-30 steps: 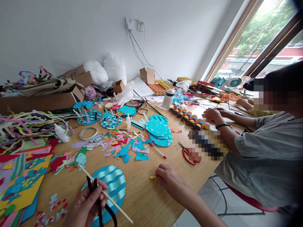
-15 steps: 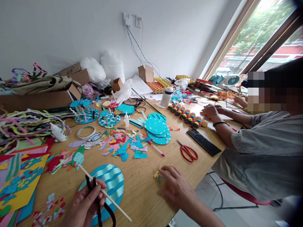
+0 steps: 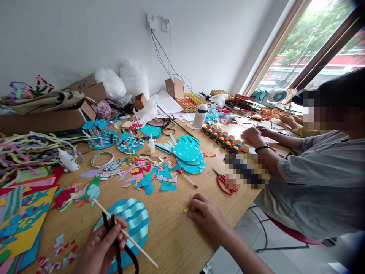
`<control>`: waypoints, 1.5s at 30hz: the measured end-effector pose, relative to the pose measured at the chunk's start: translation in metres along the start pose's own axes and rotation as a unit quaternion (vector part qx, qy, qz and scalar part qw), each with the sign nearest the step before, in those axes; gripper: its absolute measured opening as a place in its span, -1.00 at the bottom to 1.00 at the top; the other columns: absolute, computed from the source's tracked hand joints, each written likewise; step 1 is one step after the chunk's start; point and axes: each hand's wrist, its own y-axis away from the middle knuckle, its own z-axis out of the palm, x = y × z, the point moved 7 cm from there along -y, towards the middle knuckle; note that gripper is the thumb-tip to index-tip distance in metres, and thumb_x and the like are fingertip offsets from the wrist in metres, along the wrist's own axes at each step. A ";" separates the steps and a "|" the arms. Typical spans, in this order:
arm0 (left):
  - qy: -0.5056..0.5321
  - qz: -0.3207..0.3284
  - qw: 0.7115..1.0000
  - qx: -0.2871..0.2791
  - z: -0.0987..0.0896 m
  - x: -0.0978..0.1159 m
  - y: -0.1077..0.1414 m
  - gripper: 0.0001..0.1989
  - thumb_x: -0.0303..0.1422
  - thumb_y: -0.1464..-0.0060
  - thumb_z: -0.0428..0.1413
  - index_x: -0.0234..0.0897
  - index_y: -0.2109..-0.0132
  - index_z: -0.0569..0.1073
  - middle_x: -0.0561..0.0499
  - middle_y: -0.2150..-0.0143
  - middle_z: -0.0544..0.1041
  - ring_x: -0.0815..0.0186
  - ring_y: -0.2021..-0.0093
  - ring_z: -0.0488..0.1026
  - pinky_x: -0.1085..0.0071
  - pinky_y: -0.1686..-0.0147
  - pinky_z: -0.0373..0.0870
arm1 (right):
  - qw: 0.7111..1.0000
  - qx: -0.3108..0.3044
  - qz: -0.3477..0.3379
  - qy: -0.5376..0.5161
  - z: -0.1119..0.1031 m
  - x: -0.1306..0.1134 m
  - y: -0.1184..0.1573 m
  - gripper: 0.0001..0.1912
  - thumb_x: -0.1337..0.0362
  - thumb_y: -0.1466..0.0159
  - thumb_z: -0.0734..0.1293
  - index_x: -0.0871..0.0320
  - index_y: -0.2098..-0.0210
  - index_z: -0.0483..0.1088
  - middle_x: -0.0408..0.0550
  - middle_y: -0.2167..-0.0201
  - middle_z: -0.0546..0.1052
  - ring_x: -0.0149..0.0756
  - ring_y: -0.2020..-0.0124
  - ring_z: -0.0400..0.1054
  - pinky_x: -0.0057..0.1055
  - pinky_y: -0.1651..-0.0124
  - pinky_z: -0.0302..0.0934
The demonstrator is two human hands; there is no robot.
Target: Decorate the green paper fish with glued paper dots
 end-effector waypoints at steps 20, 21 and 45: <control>0.003 0.012 1.000 -0.012 0.000 0.000 -0.001 -0.62 -0.27 0.62 0.39 -0.29 0.52 0.50 0.11 0.65 0.38 0.42 0.60 0.29 0.55 0.62 0.29 | 0.994 0.018 0.096 0.056 -0.014 0.020 0.006 -0.84 0.37 -0.11 0.20 0.18 0.34 0.39 -0.06 0.37 0.43 -0.35 0.39 0.33 -0.47 0.33 0.13; 0.005 0.012 1.000 -0.014 -0.001 -0.001 -0.002 -0.63 -0.28 0.61 0.39 -0.29 0.52 0.50 0.10 0.64 0.39 0.42 0.59 0.30 0.55 0.61 0.30 | 0.992 0.021 0.106 0.063 -0.015 0.022 0.007 -0.82 0.36 -0.11 0.20 0.18 0.31 0.39 -0.04 0.34 0.43 -0.34 0.37 0.33 -0.46 0.32 0.14; 0.027 0.005 0.998 -0.052 -0.007 -0.008 -0.009 -0.72 -0.34 0.42 0.36 -0.28 0.45 0.49 0.11 0.59 0.41 0.43 0.58 0.31 0.56 0.62 0.25 | 0.989 -0.063 0.034 0.133 0.008 -0.017 -0.002 -0.77 0.45 -0.20 0.12 0.16 0.41 0.39 -0.05 0.35 0.44 -0.37 0.37 0.33 -0.52 0.35 0.09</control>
